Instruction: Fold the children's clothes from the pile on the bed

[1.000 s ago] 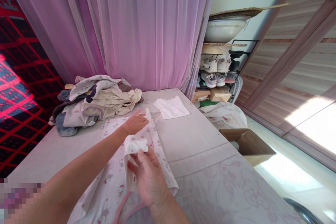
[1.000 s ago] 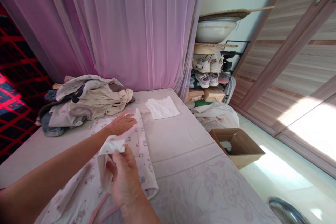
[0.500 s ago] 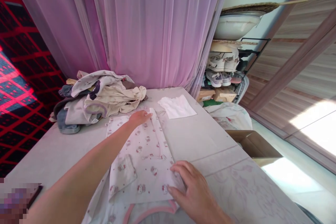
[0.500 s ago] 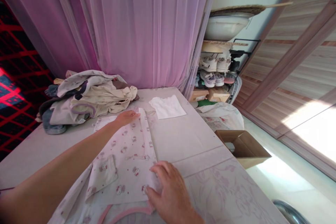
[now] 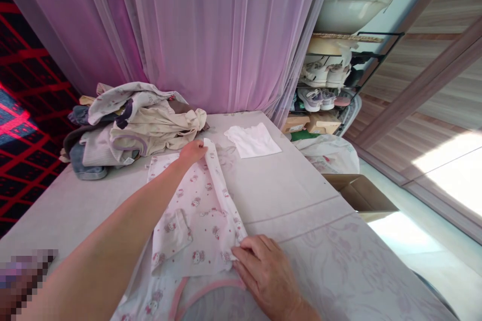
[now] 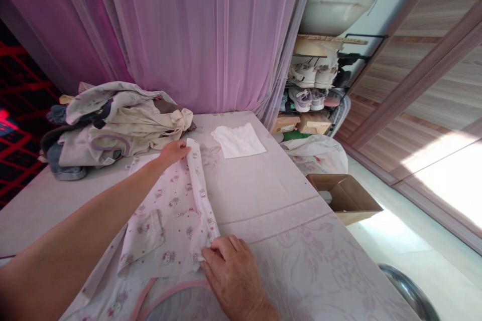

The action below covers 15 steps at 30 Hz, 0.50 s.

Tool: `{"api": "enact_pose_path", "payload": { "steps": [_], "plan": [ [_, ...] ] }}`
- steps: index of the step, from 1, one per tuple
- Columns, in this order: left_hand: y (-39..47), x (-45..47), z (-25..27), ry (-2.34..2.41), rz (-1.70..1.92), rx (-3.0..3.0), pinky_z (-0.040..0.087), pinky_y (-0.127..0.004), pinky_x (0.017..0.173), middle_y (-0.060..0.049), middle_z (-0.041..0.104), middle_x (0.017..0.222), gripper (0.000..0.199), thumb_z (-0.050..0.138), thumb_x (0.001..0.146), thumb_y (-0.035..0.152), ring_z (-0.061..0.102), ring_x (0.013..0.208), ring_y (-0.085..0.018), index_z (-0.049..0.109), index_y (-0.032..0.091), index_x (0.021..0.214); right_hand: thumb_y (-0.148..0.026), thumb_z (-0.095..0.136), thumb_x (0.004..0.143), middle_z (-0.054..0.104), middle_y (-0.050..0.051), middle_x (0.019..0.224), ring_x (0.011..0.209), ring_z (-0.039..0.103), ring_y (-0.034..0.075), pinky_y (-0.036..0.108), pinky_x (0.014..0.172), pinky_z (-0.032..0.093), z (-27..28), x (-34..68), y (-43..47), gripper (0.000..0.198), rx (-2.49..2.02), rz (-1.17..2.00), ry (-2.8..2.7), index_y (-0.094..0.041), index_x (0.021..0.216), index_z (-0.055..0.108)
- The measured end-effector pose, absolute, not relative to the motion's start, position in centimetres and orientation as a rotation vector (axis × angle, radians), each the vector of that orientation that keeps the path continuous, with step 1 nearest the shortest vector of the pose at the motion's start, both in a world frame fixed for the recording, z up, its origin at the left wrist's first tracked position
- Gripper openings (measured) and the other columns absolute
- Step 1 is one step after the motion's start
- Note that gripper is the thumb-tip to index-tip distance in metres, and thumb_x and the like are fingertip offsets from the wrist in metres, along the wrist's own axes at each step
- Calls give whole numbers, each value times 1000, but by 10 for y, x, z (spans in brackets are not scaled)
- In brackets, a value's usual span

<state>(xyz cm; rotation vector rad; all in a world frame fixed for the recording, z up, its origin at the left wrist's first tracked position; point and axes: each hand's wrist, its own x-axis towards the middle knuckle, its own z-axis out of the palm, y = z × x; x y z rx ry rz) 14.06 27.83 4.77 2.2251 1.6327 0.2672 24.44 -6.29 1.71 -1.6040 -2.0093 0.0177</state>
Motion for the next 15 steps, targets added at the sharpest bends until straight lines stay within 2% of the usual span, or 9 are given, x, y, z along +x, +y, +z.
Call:
{"api": "enact_pose_path", "payload": {
  "steps": [3,10,15],
  "plan": [
    [278,133,44,1643,262,2227,42,-26,66,-2,69,81,20,51,80,35,63,80,-20,65,22,87,-25,50,93,63,2,84,75,56,16,29,65,42,12,240,-62,16,-1615,-4,-2010,-24,98,65],
    [264,131,43,1603,204,2234,43,-25,67,-2,71,86,30,46,84,39,64,77,-18,65,22,100,-28,49,94,62,2,82,73,55,16,30,65,42,8,238,-62,18,-1631,28,-1997,-25,100,65],
    [236,89,63,1458,-7,2313,40,-25,66,-1,70,86,28,55,76,47,62,80,-19,66,23,84,-25,48,93,63,4,85,76,56,17,32,67,45,0,238,-63,20,-1607,74,-1938,-24,103,65]
  ]
}}
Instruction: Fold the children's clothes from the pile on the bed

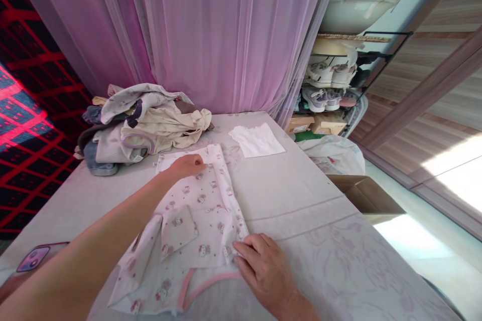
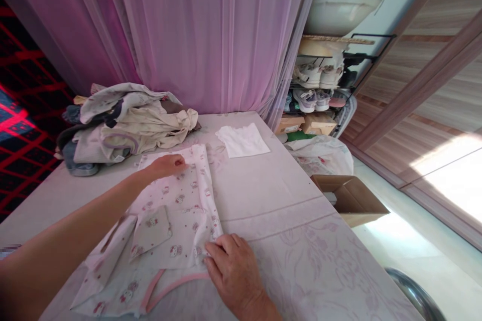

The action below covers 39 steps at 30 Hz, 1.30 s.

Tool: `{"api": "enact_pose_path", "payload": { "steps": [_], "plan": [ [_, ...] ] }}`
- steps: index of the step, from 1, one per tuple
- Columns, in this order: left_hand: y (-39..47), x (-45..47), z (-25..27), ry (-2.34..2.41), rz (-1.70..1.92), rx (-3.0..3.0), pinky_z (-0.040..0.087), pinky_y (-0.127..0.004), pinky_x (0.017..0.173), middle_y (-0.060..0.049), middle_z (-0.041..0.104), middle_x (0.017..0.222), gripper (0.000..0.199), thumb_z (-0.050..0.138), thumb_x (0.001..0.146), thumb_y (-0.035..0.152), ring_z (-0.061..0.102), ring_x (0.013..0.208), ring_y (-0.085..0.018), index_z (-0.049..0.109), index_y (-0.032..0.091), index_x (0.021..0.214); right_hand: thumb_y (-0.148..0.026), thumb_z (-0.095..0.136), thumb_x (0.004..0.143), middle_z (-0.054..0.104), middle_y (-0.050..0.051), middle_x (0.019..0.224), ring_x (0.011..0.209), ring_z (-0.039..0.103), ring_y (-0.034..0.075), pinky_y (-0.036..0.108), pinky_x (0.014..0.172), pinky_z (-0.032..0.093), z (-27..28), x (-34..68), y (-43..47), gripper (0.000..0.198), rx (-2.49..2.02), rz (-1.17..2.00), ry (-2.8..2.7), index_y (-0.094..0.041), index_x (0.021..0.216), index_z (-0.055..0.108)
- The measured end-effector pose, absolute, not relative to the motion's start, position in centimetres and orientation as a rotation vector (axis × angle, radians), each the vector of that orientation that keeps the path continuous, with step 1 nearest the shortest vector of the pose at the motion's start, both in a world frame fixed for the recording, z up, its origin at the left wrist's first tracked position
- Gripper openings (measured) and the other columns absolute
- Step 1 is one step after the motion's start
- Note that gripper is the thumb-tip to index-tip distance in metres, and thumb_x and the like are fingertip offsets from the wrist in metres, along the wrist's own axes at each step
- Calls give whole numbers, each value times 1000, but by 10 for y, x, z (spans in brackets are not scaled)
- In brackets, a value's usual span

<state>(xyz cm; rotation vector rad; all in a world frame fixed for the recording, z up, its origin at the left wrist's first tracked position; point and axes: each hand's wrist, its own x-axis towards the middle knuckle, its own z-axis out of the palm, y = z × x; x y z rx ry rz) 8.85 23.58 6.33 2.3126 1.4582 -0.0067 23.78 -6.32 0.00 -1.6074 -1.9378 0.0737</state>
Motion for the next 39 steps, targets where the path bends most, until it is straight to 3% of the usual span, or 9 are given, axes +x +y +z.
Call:
{"api": "enact_pose_path", "payload": {
  "steps": [6,10,13,16,20,26,31,34,39],
  "plan": [
    [182,25,83,1016,-585,2392,42,-28,74,-4,67,103,43,65,65,52,60,92,-23,65,26,100,-25,47,94,63,5,85,78,56,17,31,69,46,-4,239,-63,22,-1578,20,-1897,-23,101,68],
    [157,15,82,1071,-623,2600,41,-30,74,-6,64,99,28,64,64,41,58,94,-25,63,23,86,-25,47,94,63,5,89,81,56,18,32,73,46,-1,237,-63,22,-1562,-48,-1909,-23,101,68],
    [151,11,85,1047,-548,2576,39,-29,68,-3,62,86,15,57,69,35,57,83,-21,57,21,74,-25,48,94,64,6,90,82,56,18,33,73,46,0,238,-63,21,-1556,-71,-1916,-22,102,68],
    [152,-4,99,999,-427,2392,38,-27,61,0,59,75,15,52,70,36,55,72,-18,50,22,73,-26,49,94,64,5,89,81,56,18,34,72,46,1,241,-64,21,-1543,-91,-1926,-24,102,68],
    [160,-32,113,1063,-337,2208,42,-24,58,1,61,77,20,50,67,38,58,75,-18,50,22,80,-26,48,94,63,4,84,77,55,18,33,68,45,8,239,-65,21,-1549,-147,-1977,-23,101,68],
    [165,-43,102,1259,-541,2393,45,-31,75,-6,69,100,35,53,62,28,63,94,-26,63,22,96,-26,52,92,63,3,79,72,55,18,33,65,45,9,232,-65,16,-1519,-67,-2060,-25,97,66],
    [166,-13,102,1465,-741,2489,48,-41,81,-14,68,114,45,59,63,21,62,104,-34,65,23,109,-20,55,83,64,6,98,89,59,20,34,78,48,5,242,-70,25,-1598,65,-1829,-22,107,60],
    [172,22,101,1355,-563,2669,46,-43,91,-13,61,130,48,53,73,19,55,118,-32,61,23,120,-15,57,73,63,5,96,89,58,21,35,78,46,7,248,-75,32,-1727,135,-1769,-21,104,57],
    [188,101,77,994,-207,2804,31,-35,110,-7,45,147,43,36,91,26,41,135,-22,52,21,131,-17,57,70,64,4,90,83,58,22,34,73,43,13,249,-79,35,-1823,240,-1805,-22,105,57]
  ]
}}
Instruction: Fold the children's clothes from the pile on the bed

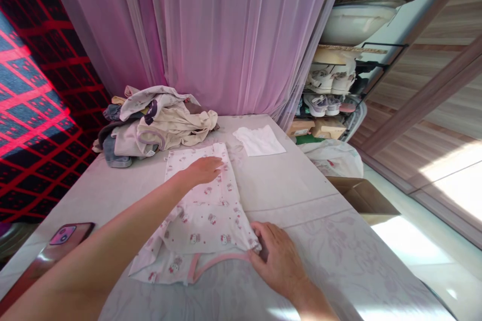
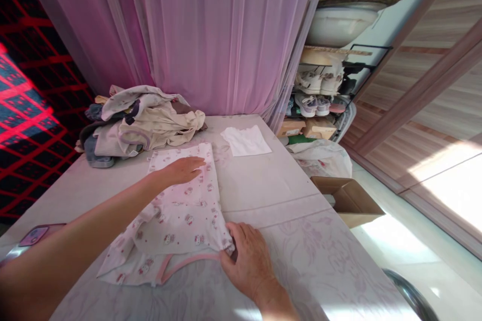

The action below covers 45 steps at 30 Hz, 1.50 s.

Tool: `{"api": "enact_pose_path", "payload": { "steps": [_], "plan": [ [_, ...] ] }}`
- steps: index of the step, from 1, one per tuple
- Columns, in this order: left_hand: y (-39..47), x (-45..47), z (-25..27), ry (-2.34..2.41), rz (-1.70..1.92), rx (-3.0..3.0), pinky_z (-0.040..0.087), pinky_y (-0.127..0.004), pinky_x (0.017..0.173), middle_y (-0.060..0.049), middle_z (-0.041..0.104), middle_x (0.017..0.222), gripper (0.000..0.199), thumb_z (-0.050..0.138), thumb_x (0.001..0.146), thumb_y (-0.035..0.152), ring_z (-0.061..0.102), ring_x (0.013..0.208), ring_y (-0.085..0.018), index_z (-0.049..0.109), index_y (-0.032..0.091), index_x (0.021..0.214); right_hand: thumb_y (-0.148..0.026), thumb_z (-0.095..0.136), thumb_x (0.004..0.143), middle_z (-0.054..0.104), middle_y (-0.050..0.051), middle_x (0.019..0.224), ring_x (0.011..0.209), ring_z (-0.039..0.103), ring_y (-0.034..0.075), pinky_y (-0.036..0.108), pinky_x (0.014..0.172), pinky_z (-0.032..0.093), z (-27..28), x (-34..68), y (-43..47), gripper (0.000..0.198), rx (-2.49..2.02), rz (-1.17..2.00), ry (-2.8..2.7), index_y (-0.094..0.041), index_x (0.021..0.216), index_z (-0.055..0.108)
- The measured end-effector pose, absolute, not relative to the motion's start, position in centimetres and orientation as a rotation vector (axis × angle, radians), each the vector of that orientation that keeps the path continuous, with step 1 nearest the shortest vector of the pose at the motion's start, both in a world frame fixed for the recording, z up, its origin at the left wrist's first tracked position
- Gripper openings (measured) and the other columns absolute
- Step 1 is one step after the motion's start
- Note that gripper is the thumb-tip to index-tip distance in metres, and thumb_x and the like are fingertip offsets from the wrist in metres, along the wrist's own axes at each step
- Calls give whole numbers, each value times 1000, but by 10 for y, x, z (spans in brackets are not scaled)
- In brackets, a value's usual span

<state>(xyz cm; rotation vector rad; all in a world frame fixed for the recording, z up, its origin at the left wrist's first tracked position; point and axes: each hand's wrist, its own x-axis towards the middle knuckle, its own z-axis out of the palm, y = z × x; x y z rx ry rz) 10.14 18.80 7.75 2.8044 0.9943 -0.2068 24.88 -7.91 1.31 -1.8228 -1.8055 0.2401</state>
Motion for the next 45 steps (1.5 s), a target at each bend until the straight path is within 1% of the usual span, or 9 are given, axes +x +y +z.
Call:
{"api": "enact_pose_path", "payload": {
  "steps": [5,9,17,20,23,29,33,40,45],
  "plan": [
    [205,148,43,1090,-157,2745,18,-42,116,-10,23,158,55,27,95,39,19,145,-25,34,15,145,-11,48,74,63,0,75,69,57,17,29,65,39,5,249,-79,29,-1904,214,-1751,-22,98,58],
    [207,155,22,1209,-153,2675,14,-47,117,-10,16,159,65,16,96,49,13,146,-25,19,14,151,-9,42,77,62,0,72,64,56,15,28,61,36,-3,250,-86,30,-1891,20,-1765,-21,99,58],
    [204,160,12,1322,-93,2676,11,-49,117,-7,16,160,71,19,93,58,12,147,-27,21,17,151,-15,45,82,56,1,68,66,52,16,29,61,35,4,252,-92,17,-1873,8,-1891,-22,75,59],
    [215,154,13,1265,-132,2657,13,-47,117,-7,18,160,66,16,95,54,14,146,-24,21,18,151,-25,46,87,60,3,79,74,55,17,31,67,42,11,255,-91,18,-1824,55,-1848,-21,82,64],
    [224,143,14,1261,-122,2669,11,-49,117,-7,19,159,62,15,97,49,14,146,-24,24,19,150,-29,43,92,64,9,107,98,58,21,36,83,46,24,255,-78,26,-1793,9,-1848,-20,100,66],
    [224,135,15,1282,-94,2711,8,-53,116,-6,20,159,60,23,95,51,14,146,-26,28,23,148,-37,38,96,38,7,151,141,26,23,49,116,17,30,241,-25,51,-1840,189,-2082,-19,143,41],
    [228,139,20,1303,-114,2720,6,-53,116,-6,19,160,61,26,94,54,12,147,-26,31,24,147,-47,35,96,24,7,156,144,19,26,56,116,7,12,239,-13,59,-1936,388,-2132,-19,148,32],
    [254,143,20,1370,-193,2603,7,-57,115,-6,9,161,70,21,92,61,7,147,-28,19,23,151,-54,33,95,20,6,157,145,14,27,56,116,5,5,242,-18,63,-2001,410,-2124,-21,149,31],
    [235,152,23,1370,-91,2761,1,-54,117,-9,14,160,62,27,94,52,5,147,-29,38,18,145,-54,35,95,17,6,158,145,13,29,57,115,5,5,243,-18,59,-2019,389,-2126,-28,148,34]
  ]
}}
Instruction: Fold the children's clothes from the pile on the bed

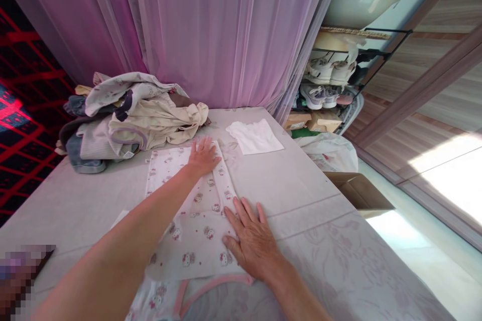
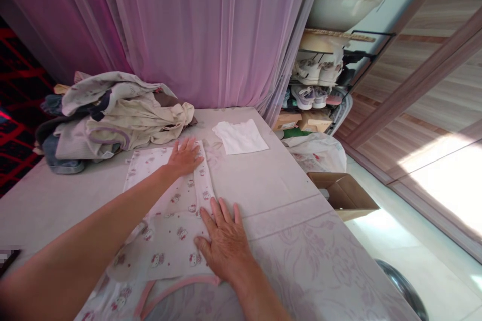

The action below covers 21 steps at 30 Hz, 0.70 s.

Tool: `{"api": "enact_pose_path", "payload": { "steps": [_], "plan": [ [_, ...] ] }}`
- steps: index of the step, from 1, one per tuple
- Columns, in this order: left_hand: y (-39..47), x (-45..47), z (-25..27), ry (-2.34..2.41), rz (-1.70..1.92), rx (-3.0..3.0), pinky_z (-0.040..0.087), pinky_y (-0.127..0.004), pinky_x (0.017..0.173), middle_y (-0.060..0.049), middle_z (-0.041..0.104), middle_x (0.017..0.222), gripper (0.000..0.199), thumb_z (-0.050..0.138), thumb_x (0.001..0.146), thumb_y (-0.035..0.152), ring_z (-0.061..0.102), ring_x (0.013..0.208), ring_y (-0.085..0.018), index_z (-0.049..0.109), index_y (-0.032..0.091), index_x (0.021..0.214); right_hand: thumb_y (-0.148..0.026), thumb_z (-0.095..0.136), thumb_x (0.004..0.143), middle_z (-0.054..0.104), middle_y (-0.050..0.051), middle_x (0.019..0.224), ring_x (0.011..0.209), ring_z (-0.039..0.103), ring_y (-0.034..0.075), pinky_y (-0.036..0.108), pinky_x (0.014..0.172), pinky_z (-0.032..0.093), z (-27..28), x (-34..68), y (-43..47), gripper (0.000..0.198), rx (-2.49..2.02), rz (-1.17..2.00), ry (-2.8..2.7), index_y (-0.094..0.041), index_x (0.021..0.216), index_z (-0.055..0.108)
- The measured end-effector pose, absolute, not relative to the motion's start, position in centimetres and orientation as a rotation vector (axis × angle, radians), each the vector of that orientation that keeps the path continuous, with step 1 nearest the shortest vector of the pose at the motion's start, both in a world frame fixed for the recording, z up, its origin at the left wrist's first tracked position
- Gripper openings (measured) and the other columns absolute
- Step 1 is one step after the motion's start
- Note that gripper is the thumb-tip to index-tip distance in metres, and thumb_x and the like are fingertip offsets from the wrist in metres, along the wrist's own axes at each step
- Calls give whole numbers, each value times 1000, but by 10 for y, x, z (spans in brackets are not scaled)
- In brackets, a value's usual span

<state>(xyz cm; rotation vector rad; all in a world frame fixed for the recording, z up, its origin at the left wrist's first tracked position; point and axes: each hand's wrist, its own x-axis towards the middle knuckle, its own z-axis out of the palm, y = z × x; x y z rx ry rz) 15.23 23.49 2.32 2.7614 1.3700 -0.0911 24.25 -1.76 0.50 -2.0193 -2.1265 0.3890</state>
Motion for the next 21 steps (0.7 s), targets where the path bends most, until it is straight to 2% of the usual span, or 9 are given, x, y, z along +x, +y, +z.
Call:
{"api": "enact_pose_path", "payload": {
  "steps": [3,5,7,16,21],
  "plan": [
    [200,150,17,1095,-98,2861,5,-44,119,-2,22,159,56,25,95,50,14,146,-22,42,25,142,-54,38,94,16,6,159,145,13,29,58,114,5,4,243,-18,56,-2012,398,-2131,-33,146,35],
    [180,144,10,849,-85,2899,10,-45,118,-4,24,158,59,23,96,54,18,145,-23,36,25,146,-54,39,94,17,7,159,145,13,30,59,114,5,4,243,-18,55,-2007,403,-2127,-35,145,37],
    [171,139,4,798,-59,2894,12,-48,117,-5,22,159,63,22,95,58,18,145,-25,31,26,148,-53,41,93,19,8,158,145,14,31,60,113,7,4,243,-19,54,-1999,398,-2121,-35,145,38],
    [218,147,14,1111,-91,2757,9,-49,117,-9,16,160,74,23,92,63,12,146,-29,21,20,151,-53,44,93,24,9,157,144,18,31,63,112,12,3,241,-21,53,-1962,329,-2089,-36,143,40],
    [240,152,17,1200,-113,2710,9,-50,116,-10,15,160,85,22,86,72,9,147,-30,18,19,152,-55,42,93,23,9,157,144,18,30,62,112,11,4,241,-21,53,-1960,345,-2079,-36,143,41]
  ]
}}
